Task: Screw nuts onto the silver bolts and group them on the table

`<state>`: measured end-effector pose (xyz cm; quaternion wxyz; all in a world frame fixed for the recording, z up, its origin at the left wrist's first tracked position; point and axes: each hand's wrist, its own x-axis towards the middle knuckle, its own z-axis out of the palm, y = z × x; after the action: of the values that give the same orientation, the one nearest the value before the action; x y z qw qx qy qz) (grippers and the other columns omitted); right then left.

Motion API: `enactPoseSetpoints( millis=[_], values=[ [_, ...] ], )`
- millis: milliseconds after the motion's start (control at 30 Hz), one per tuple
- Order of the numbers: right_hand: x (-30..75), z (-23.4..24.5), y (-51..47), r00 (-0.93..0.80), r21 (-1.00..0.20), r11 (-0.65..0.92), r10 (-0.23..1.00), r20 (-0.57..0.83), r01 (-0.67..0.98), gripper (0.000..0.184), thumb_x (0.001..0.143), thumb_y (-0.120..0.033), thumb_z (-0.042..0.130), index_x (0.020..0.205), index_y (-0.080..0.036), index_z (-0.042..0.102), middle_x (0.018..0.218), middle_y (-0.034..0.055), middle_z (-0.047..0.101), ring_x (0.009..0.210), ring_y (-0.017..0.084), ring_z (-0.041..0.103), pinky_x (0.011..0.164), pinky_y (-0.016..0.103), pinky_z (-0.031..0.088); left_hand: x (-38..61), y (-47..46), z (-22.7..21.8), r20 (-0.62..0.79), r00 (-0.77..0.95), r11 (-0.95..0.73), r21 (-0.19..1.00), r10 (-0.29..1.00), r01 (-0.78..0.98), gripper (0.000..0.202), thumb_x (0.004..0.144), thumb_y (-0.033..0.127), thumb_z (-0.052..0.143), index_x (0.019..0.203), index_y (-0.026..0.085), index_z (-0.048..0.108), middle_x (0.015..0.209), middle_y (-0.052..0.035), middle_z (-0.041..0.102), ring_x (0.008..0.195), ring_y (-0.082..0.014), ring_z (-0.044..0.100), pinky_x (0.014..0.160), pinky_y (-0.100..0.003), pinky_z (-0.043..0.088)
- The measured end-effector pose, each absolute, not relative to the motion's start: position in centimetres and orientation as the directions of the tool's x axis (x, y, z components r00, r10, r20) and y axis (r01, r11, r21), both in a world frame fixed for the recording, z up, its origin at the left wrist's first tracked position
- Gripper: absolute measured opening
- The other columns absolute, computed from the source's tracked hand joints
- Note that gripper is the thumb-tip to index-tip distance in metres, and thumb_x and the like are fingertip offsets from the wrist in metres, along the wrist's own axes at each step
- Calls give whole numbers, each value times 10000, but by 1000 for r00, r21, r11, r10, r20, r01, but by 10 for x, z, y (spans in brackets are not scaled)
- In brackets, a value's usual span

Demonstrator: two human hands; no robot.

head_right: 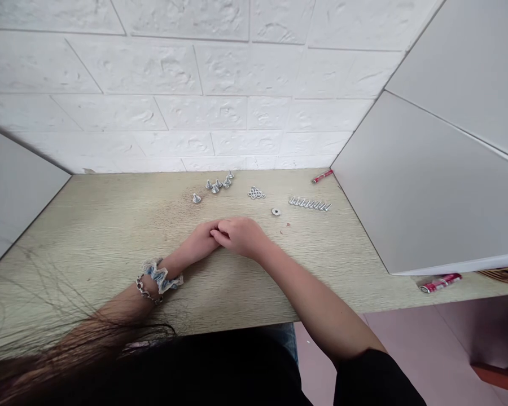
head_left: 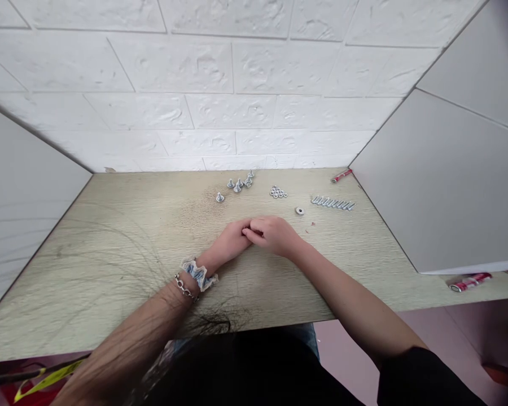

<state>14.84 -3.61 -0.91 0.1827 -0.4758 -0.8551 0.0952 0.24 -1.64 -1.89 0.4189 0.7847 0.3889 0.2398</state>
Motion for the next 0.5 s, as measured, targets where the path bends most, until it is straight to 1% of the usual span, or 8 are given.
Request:
enactPoseSetpoints(
  millis=[133, 300, 400, 500],
  values=[
    [149, -6, -36, -427, -339, 472, 882, 200, 814, 265, 875, -297, 420, 671, -164, 526, 683, 6, 575, 614, 114, 453, 546, 243, 235, 3, -16, -18, 42, 584, -348, 836, 811, 424, 222, 747, 200, 429, 858, 160, 617, 879, -14, 655, 814, -174, 575, 747, -279, 440],
    [148, -3, -36, -300, -368, 315, 949, 100, 875, 212, 858, -340, 430, 749, -175, 505, 691, 2, 573, 593, 123, 463, 513, 241, 231, 3, -14, -15, -1, 592, -332, 826, 806, 455, 227, 752, 229, 439, 875, 163, 617, 883, -9, 657, 811, -176, 573, 765, -283, 437],
    [148, -2, -35, -250, -384, 243, 968, 33, 891, 242, 863, -391, 412, 797, -181, 514, 722, 11, 594, 612, 135, 489, 501, 243, 236, 2, -14, -13, -11, 625, -333, 839, 780, 431, 259, 741, 198, 434, 919, 174, 621, 906, -5, 657, 835, -173, 574, 790, -280, 431],
    [150, -1, -34, -265, -377, 249, 964, 11, 892, 287, 874, -409, 384, 771, -189, 537, 725, 13, 608, 636, 144, 511, 499, 246, 239, 2, -14, -12, -1, 614, -338, 834, 789, 435, 279, 739, 189, 439, 945, 177, 627, 876, -5, 658, 814, -167, 573, 802, -282, 426]
  ],
)
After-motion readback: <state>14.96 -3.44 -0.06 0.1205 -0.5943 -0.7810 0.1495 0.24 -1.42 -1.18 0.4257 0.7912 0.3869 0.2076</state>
